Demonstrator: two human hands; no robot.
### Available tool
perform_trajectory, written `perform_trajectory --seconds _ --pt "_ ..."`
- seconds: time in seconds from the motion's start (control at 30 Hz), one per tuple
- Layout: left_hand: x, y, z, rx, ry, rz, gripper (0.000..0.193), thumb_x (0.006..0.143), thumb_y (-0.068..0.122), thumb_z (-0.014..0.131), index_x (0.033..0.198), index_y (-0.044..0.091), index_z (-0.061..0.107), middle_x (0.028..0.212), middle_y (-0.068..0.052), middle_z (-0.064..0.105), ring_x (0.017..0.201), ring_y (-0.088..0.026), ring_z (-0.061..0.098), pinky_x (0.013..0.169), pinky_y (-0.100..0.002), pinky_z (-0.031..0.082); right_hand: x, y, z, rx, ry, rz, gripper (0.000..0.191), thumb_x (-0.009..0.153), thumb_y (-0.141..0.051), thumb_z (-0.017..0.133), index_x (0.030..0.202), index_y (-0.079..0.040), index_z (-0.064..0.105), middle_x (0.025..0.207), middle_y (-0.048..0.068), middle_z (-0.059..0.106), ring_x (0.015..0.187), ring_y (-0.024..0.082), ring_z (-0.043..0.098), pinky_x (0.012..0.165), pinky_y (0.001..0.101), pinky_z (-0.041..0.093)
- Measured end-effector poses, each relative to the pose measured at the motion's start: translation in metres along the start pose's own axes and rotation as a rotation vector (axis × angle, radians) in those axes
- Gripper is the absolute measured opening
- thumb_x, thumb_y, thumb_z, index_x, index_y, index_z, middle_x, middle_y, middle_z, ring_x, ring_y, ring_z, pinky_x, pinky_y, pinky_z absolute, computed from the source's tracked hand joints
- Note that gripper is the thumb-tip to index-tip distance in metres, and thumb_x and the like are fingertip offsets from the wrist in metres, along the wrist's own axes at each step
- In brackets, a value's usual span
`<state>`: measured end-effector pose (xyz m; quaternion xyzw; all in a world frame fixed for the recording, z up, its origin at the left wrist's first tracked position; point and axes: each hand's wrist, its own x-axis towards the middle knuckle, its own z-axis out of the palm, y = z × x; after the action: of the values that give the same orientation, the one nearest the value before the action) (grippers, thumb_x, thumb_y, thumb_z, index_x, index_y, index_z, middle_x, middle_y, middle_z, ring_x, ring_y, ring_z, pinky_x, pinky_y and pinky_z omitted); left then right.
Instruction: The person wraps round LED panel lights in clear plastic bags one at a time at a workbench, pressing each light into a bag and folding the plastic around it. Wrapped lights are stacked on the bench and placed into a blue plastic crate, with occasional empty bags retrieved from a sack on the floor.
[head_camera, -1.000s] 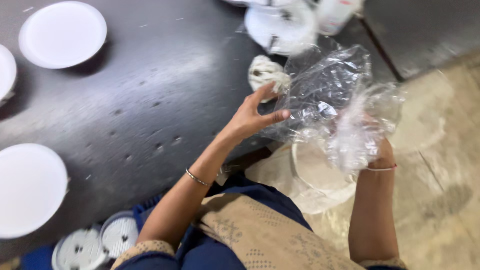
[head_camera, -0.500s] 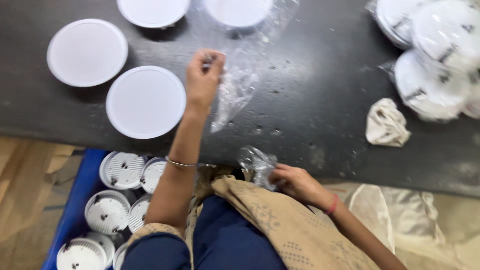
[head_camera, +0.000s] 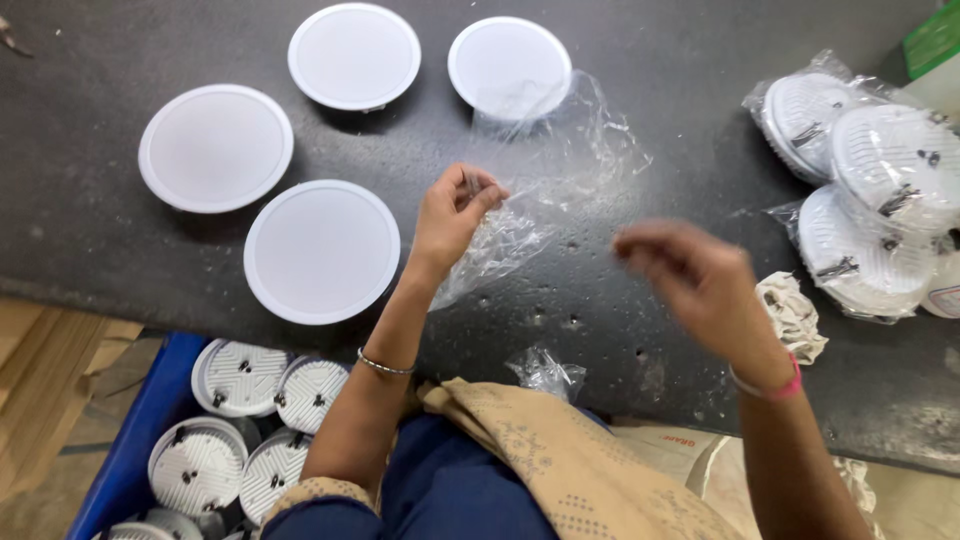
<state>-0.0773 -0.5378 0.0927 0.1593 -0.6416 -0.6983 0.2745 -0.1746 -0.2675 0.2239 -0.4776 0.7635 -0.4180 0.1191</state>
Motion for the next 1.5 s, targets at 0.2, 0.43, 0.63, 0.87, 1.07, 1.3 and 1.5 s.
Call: perform_trajectory --seconds 0.2,0.43,0.63,0.87,1.07,1.3,1.5 --pt "0.006 0.027 0.024 0.348 0.003 0.107 0.023 0.091 0.019 0.078 0.106 0.005 0.066 0.109 -0.009 0.078 0.093 -0.017 0.067 0.083 -0.030 0.051 0.072 0.015 0.013 -0.433 0.333 -0.423 0.035 0.086 -0.008 0.083 0.115 0.003 0.067 0.112 0.016 0.070 0.105 0.028 0.066 0.089 0.0392 0.055" --pt "-0.019 0.057 0.036 0.801 0.088 0.454 0.085 0.078 0.038 0.091 0.145 0.000 0.053 0.151 -0.021 0.044 0.139 -0.038 0.043 0.112 -0.050 0.035 0.055 0.064 0.069 -0.410 0.370 -0.340 0.020 0.088 0.000 0.079 0.105 -0.010 0.075 0.102 0.009 0.065 0.093 0.026 0.065 0.080 0.0388 0.054" --pt "-0.040 0.036 0.058 0.660 0.037 0.354 0.046 0.088 -0.010 0.061 0.132 0.003 0.062 0.149 -0.017 0.053 0.132 -0.034 0.056 0.109 -0.042 0.052 0.024 0.104 0.099 0.388 0.053 0.095 0.039 0.092 -0.001 0.059 0.130 -0.007 0.065 0.129 0.008 0.067 0.118 0.023 0.063 0.103 0.0351 0.052" --pt "-0.076 0.034 0.088 0.580 -0.121 0.541 0.037 0.088 -0.012 0.059 0.119 0.004 0.071 0.118 -0.013 0.068 0.111 -0.030 0.070 0.098 -0.038 0.060 0.044 0.124 0.121 0.851 -0.094 -0.086 0.054 0.113 -0.027 0.046 0.162 -0.005 0.040 0.169 0.012 0.042 0.159 0.021 0.040 0.130 0.0336 0.033" --pt "-0.108 0.058 0.087 0.543 -0.591 0.248 0.027 0.085 0.010 0.074 0.112 0.006 0.074 0.105 -0.012 0.068 0.101 -0.029 0.067 0.084 -0.041 0.056 0.102 0.122 0.123 0.521 0.106 0.274 0.106 0.084 -0.031 0.076 0.162 -0.014 0.006 0.170 0.011 0.008 0.149 0.033 0.032 0.109 0.0473 0.048" --pt "-0.009 0.015 -0.014 1.086 0.391 0.447 0.074 0.096 0.048 0.082 0.133 -0.013 0.060 0.118 -0.031 0.064 0.104 -0.041 0.062 0.088 -0.049 0.055 0.090 0.129 0.133 0.584 -0.122 0.088 0.111 0.088 -0.041 0.079 0.166 -0.010 0.006 0.175 0.017 0.010 0.157 0.037 0.030 0.115 0.0497 0.043" --pt "0.010 -0.030 -0.037 0.668 0.266 -0.043 0.030 0.098 0.034 0.065 0.093 0.007 0.077 0.070 -0.009 0.073 0.064 -0.029 0.074 0.061 -0.043 0.054 0.057 0.146 0.130 0.140 -0.166 0.078 0.115 0.080 -0.045 0.079 0.167 -0.009 0.012 0.172 0.016 0.019 0.150 0.036 0.037 0.122 0.0491 0.037"
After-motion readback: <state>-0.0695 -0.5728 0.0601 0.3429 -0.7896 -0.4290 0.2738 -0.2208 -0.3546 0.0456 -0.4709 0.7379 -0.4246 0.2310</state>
